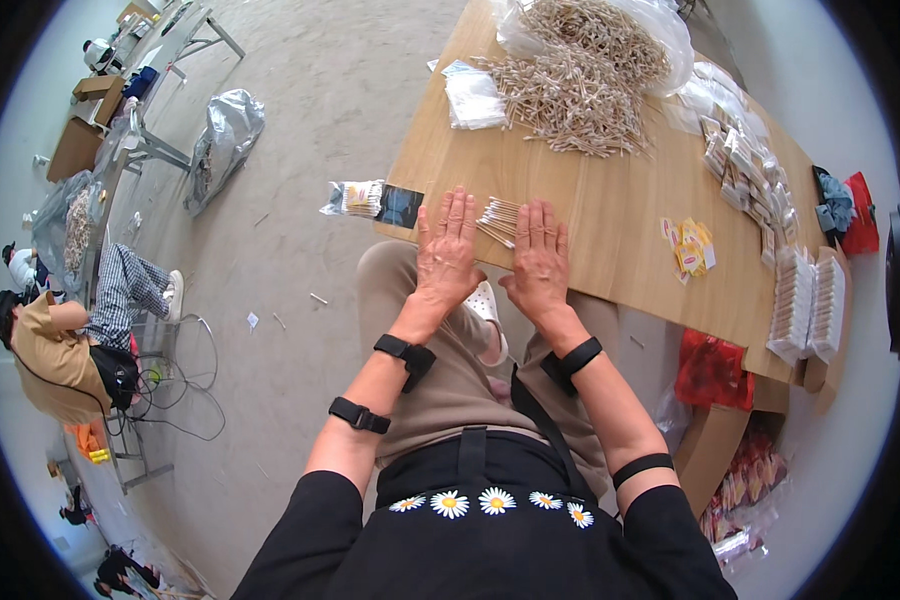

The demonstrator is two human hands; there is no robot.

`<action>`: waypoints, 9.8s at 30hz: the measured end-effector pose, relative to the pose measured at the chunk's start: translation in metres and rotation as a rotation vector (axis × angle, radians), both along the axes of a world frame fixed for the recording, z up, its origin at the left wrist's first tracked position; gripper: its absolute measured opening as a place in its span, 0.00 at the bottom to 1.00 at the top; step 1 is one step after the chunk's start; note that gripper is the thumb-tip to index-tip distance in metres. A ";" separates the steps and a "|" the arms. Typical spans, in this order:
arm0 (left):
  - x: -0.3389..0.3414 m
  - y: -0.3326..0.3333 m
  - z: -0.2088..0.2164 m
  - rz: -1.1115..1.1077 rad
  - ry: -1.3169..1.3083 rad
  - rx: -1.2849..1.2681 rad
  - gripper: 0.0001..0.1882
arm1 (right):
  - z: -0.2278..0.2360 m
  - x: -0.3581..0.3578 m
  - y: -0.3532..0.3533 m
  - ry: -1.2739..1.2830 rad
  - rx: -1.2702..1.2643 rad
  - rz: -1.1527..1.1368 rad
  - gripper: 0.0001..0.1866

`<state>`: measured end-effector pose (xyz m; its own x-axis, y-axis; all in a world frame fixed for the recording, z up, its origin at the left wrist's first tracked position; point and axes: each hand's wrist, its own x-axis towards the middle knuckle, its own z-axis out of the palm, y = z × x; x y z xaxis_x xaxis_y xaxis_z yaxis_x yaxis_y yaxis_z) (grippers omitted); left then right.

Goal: Sorting cotton swabs and placing them into small plastic bags.

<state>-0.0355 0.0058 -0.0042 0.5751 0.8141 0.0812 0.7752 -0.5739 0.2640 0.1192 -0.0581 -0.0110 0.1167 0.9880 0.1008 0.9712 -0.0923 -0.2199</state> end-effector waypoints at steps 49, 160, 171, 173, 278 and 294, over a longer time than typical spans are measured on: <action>0.008 -0.008 -0.013 0.085 0.131 0.091 0.68 | -0.004 -0.022 0.012 0.013 0.097 0.055 0.47; -0.103 0.110 -0.063 0.840 -1.983 -1.137 0.19 | 0.019 -0.022 0.016 0.038 -0.084 0.141 0.62; -0.100 0.113 -0.067 0.791 -2.123 -1.402 0.14 | 0.014 -0.087 0.056 0.129 -0.048 0.205 0.63; -0.101 0.112 -0.067 0.783 -2.140 -1.414 0.14 | 0.014 -0.105 0.070 0.142 -0.048 0.244 0.62; -0.117 0.110 -0.043 0.734 -2.005 -0.858 0.20 | 0.004 -0.129 0.089 0.043 -0.036 0.060 0.60; -0.112 0.120 -0.048 0.820 -1.955 -0.662 0.09 | 0.001 -0.150 0.100 0.005 -0.057 0.044 0.61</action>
<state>-0.1476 0.1262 -0.0523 -0.2335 0.9081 -0.3477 -0.6632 0.1128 0.7399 -0.0310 0.0421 -0.0098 0.0733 0.9963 0.0439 0.9734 -0.0619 -0.2204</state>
